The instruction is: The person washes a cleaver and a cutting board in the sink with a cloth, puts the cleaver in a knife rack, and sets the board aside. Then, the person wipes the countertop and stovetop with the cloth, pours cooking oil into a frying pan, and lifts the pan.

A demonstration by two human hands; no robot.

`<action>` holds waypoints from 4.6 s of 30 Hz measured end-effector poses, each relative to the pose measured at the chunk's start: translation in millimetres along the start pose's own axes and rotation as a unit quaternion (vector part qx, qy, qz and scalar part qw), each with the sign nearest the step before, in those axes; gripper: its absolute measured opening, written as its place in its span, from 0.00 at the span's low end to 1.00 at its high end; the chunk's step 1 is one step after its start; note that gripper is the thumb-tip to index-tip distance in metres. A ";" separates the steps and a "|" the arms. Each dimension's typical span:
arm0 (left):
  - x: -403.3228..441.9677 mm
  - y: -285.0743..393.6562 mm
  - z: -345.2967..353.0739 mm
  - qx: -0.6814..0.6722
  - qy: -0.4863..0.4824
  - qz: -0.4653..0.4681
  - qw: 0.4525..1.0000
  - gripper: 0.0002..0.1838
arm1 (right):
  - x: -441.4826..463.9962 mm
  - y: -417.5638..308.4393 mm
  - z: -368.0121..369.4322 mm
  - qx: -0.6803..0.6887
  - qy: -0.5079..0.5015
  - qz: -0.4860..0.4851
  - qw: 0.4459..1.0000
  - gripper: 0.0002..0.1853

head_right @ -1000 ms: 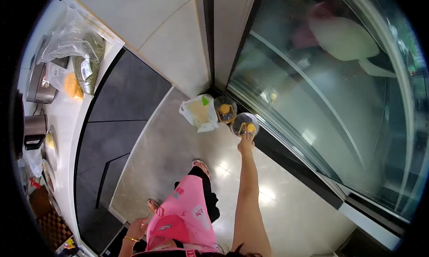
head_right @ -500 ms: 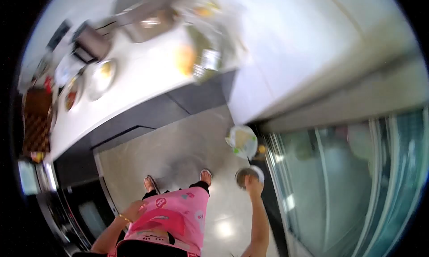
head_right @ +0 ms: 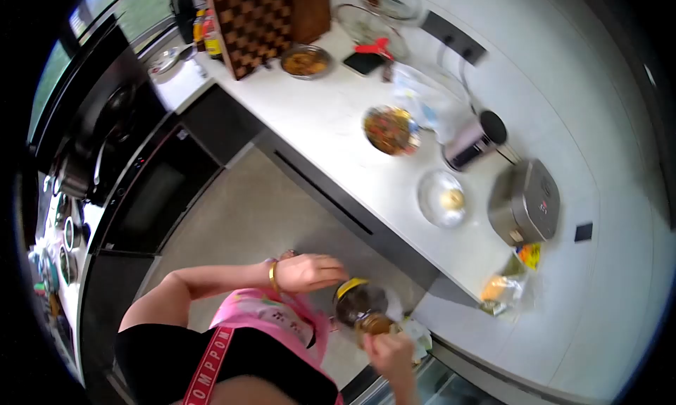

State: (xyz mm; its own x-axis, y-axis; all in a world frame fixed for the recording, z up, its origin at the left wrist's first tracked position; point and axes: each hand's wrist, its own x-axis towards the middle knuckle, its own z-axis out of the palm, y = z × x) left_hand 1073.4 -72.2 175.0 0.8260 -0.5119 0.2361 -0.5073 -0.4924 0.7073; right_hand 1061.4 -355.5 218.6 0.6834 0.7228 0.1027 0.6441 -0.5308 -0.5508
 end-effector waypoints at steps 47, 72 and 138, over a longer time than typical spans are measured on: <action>135.3 -135.3 -334.7 0.426 -0.005 -0.239 0.872 0.28 | 425.4 26.8 107.2 0.162 0.174 0.015 0.971 0.53; -59.2 -335.4 -295.3 -0.023 0.291 -0.479 0.828 0.22 | 362.7 72.9 164.5 0.428 0.140 0.284 0.847 0.24; -208.4 -56.5 -411.7 0.189 0.598 -0.394 0.672 0.33 | 460.1 -212.6 147.0 0.499 -0.045 0.198 0.843 0.37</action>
State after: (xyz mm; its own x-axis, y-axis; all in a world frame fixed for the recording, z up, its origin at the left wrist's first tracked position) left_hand 1031.2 352.1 360.2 0.3665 0.8329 0.4147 0.3632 -0.5384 0.7604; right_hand 1188.4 154.9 261.2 0.7193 0.6308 -0.2909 -0.2679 -0.1344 -0.9540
